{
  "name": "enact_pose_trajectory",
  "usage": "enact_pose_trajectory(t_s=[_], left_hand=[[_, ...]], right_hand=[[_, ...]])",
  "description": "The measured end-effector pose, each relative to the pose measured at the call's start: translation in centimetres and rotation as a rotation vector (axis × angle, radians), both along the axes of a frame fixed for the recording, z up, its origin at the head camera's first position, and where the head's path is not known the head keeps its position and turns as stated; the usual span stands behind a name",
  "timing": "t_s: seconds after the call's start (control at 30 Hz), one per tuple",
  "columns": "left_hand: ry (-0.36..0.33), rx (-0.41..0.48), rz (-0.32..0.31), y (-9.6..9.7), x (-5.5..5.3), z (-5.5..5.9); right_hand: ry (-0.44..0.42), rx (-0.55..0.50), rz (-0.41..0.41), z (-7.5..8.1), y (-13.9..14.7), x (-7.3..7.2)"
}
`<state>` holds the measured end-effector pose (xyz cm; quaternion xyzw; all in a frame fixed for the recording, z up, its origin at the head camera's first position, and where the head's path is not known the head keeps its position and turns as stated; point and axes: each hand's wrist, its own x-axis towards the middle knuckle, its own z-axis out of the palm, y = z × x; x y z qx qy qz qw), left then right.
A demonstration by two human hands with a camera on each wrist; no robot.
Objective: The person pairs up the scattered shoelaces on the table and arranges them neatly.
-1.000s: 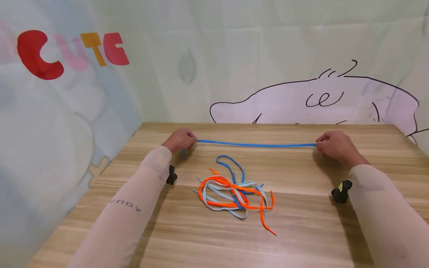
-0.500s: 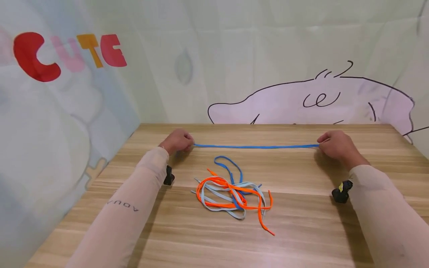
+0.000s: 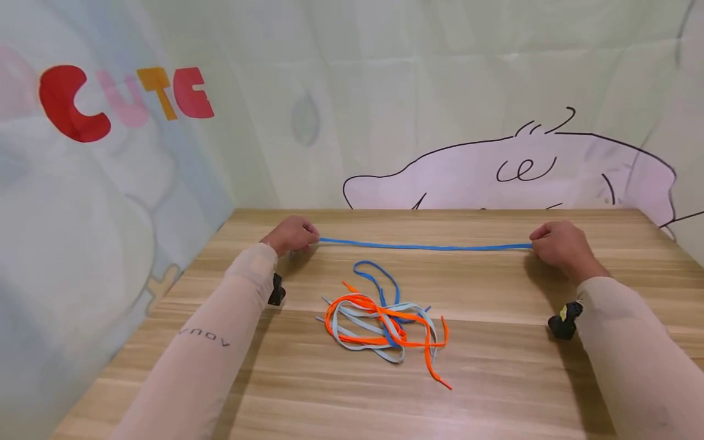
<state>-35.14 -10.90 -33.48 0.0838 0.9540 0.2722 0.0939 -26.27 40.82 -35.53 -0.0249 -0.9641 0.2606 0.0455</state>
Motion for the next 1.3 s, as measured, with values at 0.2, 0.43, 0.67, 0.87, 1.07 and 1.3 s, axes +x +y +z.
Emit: enact_pose_trajectory(t_s=[0.2, 0.43, 0.67, 0.87, 1.07, 1.3], left_hand=[[0.015, -0.047, 0.013, -0.6, -0.3, -0.4], [0.019, -0.056, 0.037, -1.4, 0.0, -0.6], [0.003, -0.037, 0.078, -1.4, 0.5, -0.2], [0.018, -0.034, 0.095, -1.2, 0.2, -0.2], [0.035, -0.042, 0.099, -1.0, 0.2, -0.3], [0.068, -0.017, 0.100, -0.4, 0.8, 0.1]], right_hand=[[-0.008, 0.003, -0.039, -0.1, 0.3, 0.3], [0.023, 0.018, -0.046, -0.3, 0.7, 0.5], [0.039, 0.010, -0.040, -0.4, 1.1, 0.5], [0.037, -0.039, -0.057, -0.3, 0.9, 0.5], [0.052, -0.057, -0.054, 0.1, 0.2, 0.8], [0.103, -0.043, -0.034, 0.3, -0.5, 0.9]])
